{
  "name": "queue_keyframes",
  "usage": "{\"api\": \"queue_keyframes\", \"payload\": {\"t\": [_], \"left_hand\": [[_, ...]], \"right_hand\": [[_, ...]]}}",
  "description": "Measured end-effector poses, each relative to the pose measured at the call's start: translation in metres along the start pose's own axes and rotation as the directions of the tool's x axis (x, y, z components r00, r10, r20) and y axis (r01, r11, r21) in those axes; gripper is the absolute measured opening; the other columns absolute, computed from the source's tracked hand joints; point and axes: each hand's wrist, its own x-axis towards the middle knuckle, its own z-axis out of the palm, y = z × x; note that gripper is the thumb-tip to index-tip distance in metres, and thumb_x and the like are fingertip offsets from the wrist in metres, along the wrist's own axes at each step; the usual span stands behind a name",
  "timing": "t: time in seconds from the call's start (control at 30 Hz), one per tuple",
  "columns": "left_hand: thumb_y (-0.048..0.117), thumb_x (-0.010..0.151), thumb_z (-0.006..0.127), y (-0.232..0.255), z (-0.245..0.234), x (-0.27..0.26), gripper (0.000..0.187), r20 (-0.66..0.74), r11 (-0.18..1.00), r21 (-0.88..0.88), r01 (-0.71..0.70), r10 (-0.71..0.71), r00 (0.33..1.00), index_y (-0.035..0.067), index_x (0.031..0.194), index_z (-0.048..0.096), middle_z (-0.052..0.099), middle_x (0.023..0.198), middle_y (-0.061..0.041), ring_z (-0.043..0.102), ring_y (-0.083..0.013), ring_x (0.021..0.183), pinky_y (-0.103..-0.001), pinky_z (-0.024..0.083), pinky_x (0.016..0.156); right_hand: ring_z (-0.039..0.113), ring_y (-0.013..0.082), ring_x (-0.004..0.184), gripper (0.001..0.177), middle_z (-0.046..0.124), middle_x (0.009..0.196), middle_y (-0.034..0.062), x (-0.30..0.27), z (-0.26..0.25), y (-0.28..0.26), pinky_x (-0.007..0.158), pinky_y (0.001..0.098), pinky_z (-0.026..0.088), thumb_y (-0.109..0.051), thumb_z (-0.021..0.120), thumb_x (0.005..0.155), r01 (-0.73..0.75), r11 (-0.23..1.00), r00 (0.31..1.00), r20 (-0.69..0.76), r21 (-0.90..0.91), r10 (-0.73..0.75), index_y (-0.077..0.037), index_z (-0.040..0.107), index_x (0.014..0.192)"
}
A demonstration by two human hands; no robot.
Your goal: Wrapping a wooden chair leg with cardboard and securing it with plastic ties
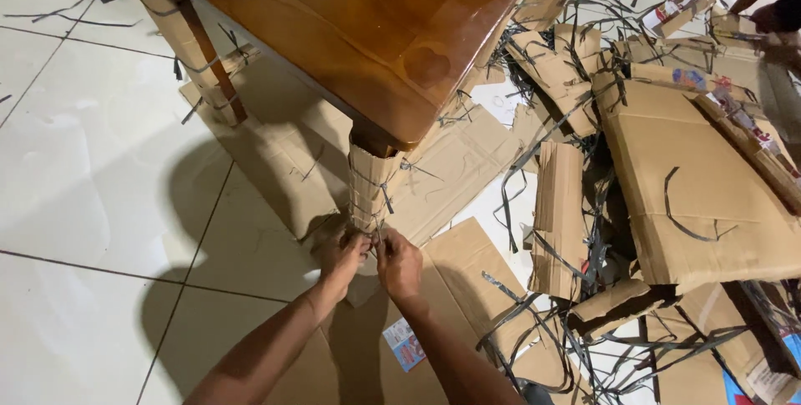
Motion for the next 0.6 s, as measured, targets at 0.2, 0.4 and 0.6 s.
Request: {"api": "queue_keyframes", "payload": {"t": [0.2, 0.4, 0.6], "left_hand": [[0.037, 0.090, 0.070, 0.024, -0.002, -0.020, 0.039, -0.050, 0.993, 0.098, 0.068, -0.063, 0.997, 0.005, 0.109, 0.078, 0.077, 0.112, -0.022, 0.073, -0.0347, 0.105, -0.045, 0.060, 0.085], [0.004, 0.083, 0.073, -0.018, -0.003, 0.001, 0.024, 0.093, 0.978, 0.021, -0.208, 0.206, 0.974, 0.004, 0.107, 0.078, 0.075, 0.100, -0.019, 0.072, -0.0254, 0.090, -0.037, 0.060, 0.079], [-0.002, 0.076, 0.077, -0.031, -0.006, 0.010, 0.026, 0.030, 0.957, 0.112, -0.267, 0.265, 0.964, 0.004, 0.100, 0.072, 0.080, 0.094, -0.014, 0.074, -0.0195, 0.083, -0.033, 0.059, 0.075]], "right_hand": [[0.071, 0.0354, 0.074, 0.015, 0.066, 0.075, 0.0117, 0.003, 0.001, 0.005, 0.064, 0.0462, 0.057, -0.027, 0.062, 0.098, 0.141, 0.983, 0.990, 0.041, -0.117, -0.137, -0.018, 0.065, 0.086], [0.067, 0.0456, 0.079, 0.019, 0.061, 0.077, 0.0204, 0.007, -0.001, 0.014, 0.067, 0.0519, 0.054, -0.021, 0.062, 0.098, 0.151, 0.988, 0.982, 0.119, -0.027, -0.147, -0.007, 0.060, 0.086], [0.073, 0.0368, 0.080, 0.007, 0.071, 0.077, 0.0130, 0.017, -0.007, 0.015, 0.070, 0.0447, 0.057, -0.016, 0.065, 0.092, 0.027, 0.998, 0.973, 0.226, 0.060, -0.040, -0.013, 0.067, 0.087]]}}
